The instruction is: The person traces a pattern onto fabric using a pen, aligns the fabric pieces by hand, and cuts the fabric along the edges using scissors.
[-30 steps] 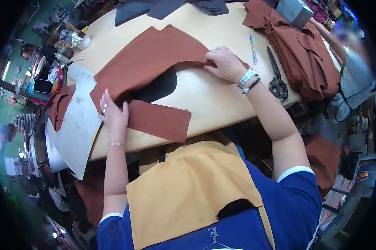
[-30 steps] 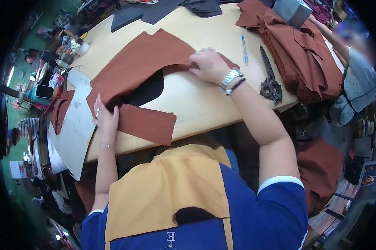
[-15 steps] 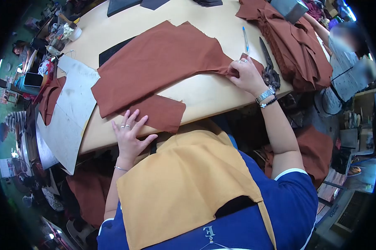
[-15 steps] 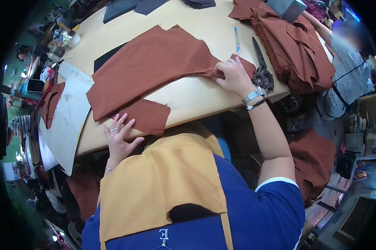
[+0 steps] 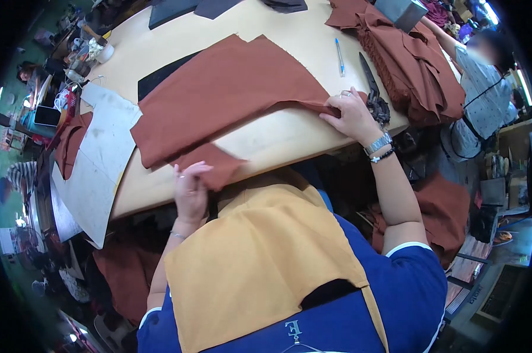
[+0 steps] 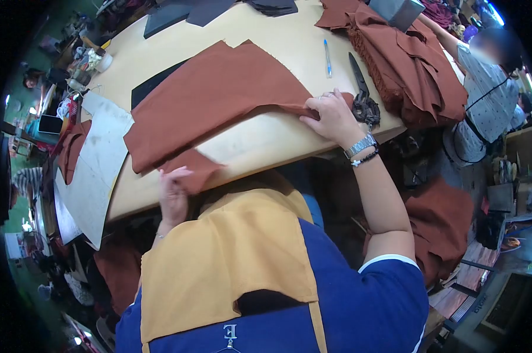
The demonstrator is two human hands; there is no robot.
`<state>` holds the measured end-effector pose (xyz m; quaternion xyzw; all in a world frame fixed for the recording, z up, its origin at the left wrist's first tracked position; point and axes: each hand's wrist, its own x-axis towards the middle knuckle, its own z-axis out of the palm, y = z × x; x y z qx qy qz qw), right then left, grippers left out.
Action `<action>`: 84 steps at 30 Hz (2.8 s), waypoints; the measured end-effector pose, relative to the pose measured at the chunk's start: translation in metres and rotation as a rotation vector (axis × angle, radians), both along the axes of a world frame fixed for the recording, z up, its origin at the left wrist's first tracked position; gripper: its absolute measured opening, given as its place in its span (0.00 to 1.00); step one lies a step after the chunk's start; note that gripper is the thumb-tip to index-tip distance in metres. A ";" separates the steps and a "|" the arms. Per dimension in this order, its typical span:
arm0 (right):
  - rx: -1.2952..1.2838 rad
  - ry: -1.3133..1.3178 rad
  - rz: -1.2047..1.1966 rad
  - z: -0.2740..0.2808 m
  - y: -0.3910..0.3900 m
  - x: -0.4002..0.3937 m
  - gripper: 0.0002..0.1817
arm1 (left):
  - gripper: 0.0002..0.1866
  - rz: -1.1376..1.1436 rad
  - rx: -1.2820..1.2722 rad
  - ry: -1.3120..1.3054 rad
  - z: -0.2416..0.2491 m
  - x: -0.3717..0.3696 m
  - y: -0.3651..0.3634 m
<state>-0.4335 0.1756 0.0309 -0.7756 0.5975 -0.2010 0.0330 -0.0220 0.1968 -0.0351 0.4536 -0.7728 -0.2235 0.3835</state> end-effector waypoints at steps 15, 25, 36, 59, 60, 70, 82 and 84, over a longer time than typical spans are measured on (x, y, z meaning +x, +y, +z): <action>0.614 -0.676 0.165 0.147 0.012 -0.047 0.21 | 0.21 0.767 -0.596 -0.041 0.236 0.256 -0.212; -0.351 0.153 -0.091 0.026 -0.133 -0.044 0.19 | 0.32 0.539 -0.061 0.032 0.072 0.165 -0.436; 0.157 -0.034 -0.009 -0.025 -0.007 0.021 0.32 | 0.29 0.246 0.258 -0.336 0.031 0.032 -0.167; 0.142 -0.296 0.399 0.006 0.001 0.151 0.17 | 0.15 0.497 -0.373 -0.711 0.056 0.099 -0.255; 0.171 -0.315 0.427 0.008 -0.009 0.148 0.16 | 0.17 0.513 -0.439 -0.720 0.065 0.069 -0.242; -0.108 0.157 0.392 -0.015 -0.072 0.060 0.07 | 0.35 -0.274 -0.089 -0.565 0.012 -0.115 -0.065; 0.118 -0.152 0.030 -0.030 -0.082 0.074 0.04 | 0.36 -0.272 -0.091 -0.610 0.011 -0.114 -0.065; 0.054 -0.121 0.116 -0.030 -0.087 0.070 0.05 | 0.36 -0.266 -0.086 -0.616 0.012 -0.114 -0.064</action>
